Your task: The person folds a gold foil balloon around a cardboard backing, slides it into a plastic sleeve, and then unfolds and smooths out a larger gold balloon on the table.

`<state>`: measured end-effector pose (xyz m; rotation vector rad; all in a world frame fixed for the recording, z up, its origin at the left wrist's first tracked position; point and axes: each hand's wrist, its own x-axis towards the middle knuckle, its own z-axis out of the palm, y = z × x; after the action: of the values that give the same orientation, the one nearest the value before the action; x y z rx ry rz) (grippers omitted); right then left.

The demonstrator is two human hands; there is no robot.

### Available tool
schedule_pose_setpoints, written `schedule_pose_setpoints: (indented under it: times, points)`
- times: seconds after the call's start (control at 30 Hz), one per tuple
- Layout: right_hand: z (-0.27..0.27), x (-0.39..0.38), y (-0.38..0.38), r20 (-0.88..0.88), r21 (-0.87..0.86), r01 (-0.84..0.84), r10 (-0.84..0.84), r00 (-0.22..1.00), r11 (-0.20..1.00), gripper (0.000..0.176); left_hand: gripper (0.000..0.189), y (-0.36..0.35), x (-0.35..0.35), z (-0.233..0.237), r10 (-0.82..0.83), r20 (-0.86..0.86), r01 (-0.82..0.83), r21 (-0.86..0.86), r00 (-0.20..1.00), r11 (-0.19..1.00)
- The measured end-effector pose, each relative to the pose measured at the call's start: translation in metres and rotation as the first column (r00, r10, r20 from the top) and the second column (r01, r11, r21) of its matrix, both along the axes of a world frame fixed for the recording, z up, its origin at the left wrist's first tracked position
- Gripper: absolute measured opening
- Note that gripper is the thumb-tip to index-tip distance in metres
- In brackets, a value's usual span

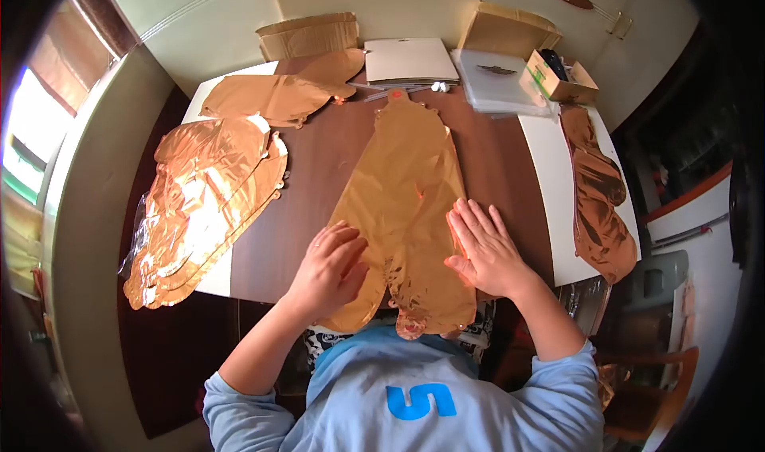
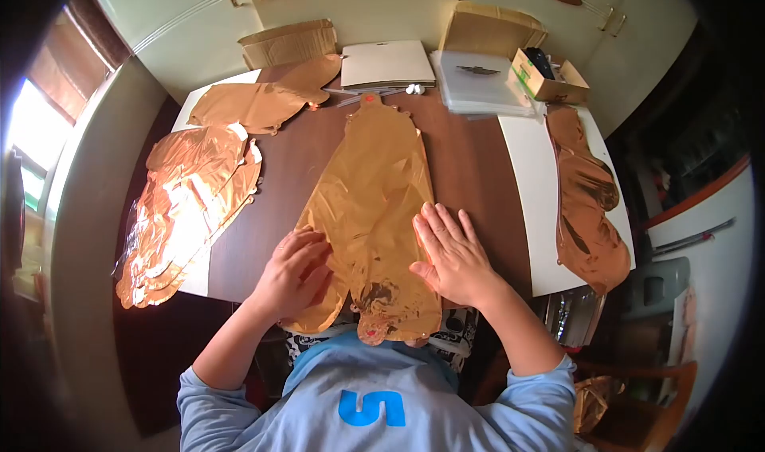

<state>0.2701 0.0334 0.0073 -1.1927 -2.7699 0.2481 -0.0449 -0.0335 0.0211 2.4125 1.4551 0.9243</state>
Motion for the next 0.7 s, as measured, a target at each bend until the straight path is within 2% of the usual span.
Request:
schedule_pose_setpoints:
  times: [0.1, 0.2, 0.27, 0.47, 0.7]
  points:
    - [0.002, -0.002, -0.001, 0.008, 0.018, -0.011, 0.011, 1.000, 1.000, 0.074, 0.025, 0.014, 0.006, -0.007, -0.025, 0.080, 0.021, 0.059, 0.996, 0.998]
    - [0.004, 0.000, -0.001, -0.012, -0.005, -0.010, 0.010, 1.000, 1.000, 0.074, 0.023, 0.047, 0.009, -0.020, -0.030, 0.052, 0.025, 0.080, 0.998, 0.996]
    - [0.003, 0.003, 0.000, -0.029, -0.020, -0.012, 0.011, 1.000, 1.000, 0.073, 0.027, 0.066, 0.013, -0.028, -0.048, 0.007, 0.047, 0.162, 0.999, 0.986]
    - [0.000, 0.008, -0.003, -0.013, -0.020, 0.031, -0.031, 0.999, 0.999, 0.075, 0.029, 0.068, 0.022, -0.019, 0.011, -0.167, 0.023, 0.203, 0.986, 0.979]
    - [-0.001, 0.008, -0.004, 0.040, -0.004, 0.049, -0.048, 0.998, 0.999, 0.076, 0.034, 0.066, 0.019, -0.017, -0.002, -0.195, 0.041, 0.196, 0.981, 0.980]
